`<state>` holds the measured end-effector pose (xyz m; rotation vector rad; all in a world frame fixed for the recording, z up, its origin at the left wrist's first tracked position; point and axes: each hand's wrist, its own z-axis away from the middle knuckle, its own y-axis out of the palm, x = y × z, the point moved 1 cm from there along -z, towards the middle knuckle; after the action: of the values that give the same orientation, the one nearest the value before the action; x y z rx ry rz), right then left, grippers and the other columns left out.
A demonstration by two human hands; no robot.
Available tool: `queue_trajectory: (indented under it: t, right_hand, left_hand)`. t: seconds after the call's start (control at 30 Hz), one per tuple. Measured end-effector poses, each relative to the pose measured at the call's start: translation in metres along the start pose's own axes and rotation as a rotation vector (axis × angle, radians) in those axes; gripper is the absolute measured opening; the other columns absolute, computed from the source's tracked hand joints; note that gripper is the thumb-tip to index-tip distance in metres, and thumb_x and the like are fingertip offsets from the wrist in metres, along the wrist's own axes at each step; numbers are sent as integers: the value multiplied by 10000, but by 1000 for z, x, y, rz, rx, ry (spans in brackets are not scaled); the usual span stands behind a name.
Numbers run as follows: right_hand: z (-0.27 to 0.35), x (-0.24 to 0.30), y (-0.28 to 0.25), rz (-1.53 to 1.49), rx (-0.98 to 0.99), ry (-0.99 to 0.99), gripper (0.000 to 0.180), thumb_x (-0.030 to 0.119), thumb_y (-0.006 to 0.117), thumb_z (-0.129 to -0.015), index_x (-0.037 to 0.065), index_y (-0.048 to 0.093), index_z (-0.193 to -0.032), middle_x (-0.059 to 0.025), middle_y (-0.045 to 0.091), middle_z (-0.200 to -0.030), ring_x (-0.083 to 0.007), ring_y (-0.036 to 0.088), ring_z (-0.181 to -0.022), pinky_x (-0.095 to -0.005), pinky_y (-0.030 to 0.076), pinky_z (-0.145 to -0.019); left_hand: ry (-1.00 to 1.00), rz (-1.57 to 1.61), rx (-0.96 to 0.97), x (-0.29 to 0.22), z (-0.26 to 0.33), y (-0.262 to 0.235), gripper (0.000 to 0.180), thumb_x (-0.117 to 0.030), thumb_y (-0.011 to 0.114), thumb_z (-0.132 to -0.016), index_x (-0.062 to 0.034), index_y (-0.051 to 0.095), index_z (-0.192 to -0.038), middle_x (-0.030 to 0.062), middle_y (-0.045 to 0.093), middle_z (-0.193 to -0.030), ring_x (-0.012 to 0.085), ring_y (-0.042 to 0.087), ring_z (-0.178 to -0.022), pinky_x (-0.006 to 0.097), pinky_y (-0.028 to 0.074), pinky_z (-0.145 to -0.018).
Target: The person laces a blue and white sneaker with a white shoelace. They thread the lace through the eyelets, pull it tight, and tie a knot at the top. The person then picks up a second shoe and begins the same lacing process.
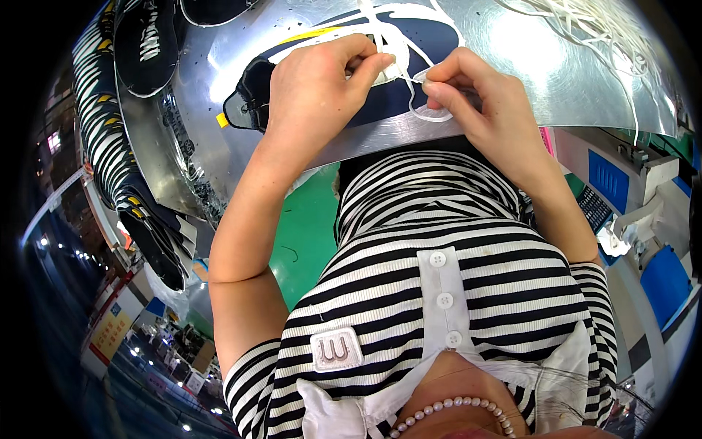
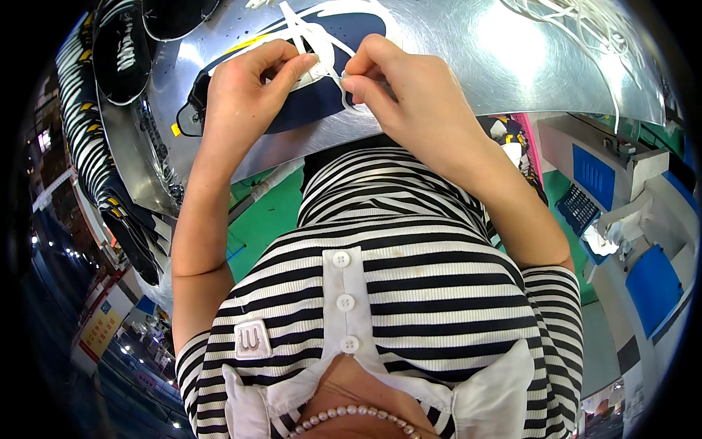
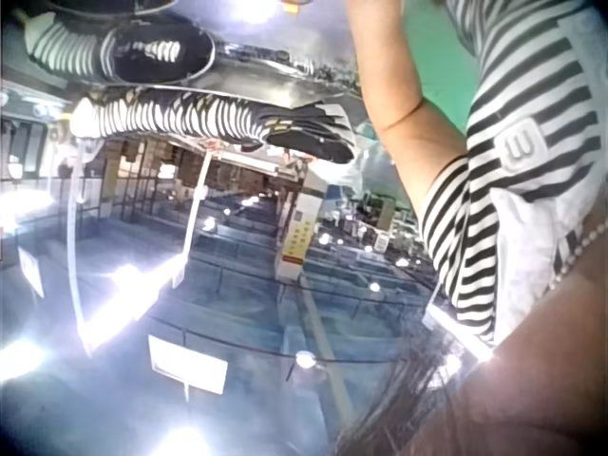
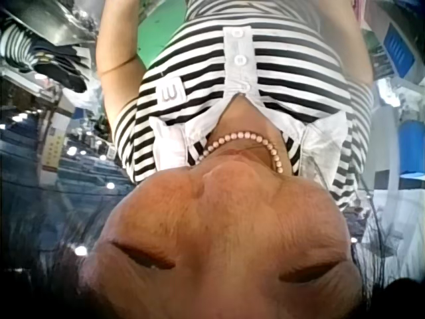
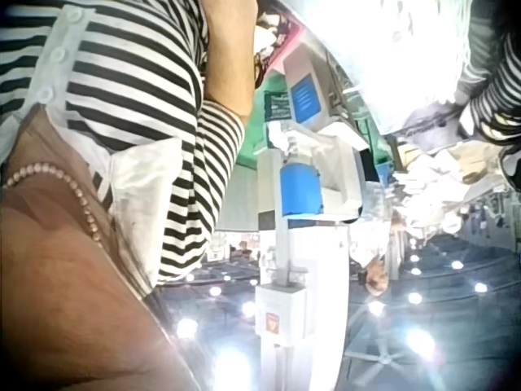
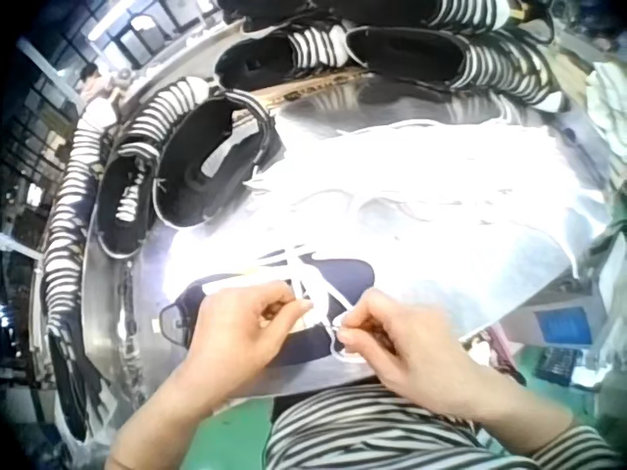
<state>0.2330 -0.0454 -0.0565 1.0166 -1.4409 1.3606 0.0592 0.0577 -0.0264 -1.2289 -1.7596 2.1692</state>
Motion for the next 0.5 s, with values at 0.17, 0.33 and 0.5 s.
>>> queue_trajectory:
  t: [0.17, 0.33, 0.5]
  right_hand:
    - [-6, -1, 1, 140, 24, 28, 152, 164, 638, -910, 26, 573, -909, -118, 627, -652, -273, 617, -571, -374, 480, -571]
    - [-14, 0, 13, 434, 54, -1, 147, 134, 633, -923, 17, 547, -950, -131, 658, -739, -280, 675, -688, -352, 506, -606]
    - [-21, -3, 30, 417, -11, -50, 181, 166, 624, -926, 38, 531, -1013, -182, 647, -802, -372, 637, -725, -405, 505, -643]
  left_hand:
    - [-51, 32, 83, -3, -1, -4, 219, -290, 700, -860, -73, 706, -831, 74, 618, -610, 252, 600, -565, 349, 470, -569]
    - [17, 303, 203, 3, 6, 1, 206, -113, 732, -834, -7, 678, -1002, 54, 638, -770, 104, 560, -686, 238, 471, -687]
    - [177, 58, 0, 1, 14, 4, 198, -34, 700, -826, -25, 676, -1022, 92, 680, -841, 226, 634, -693, 304, 508, -663]
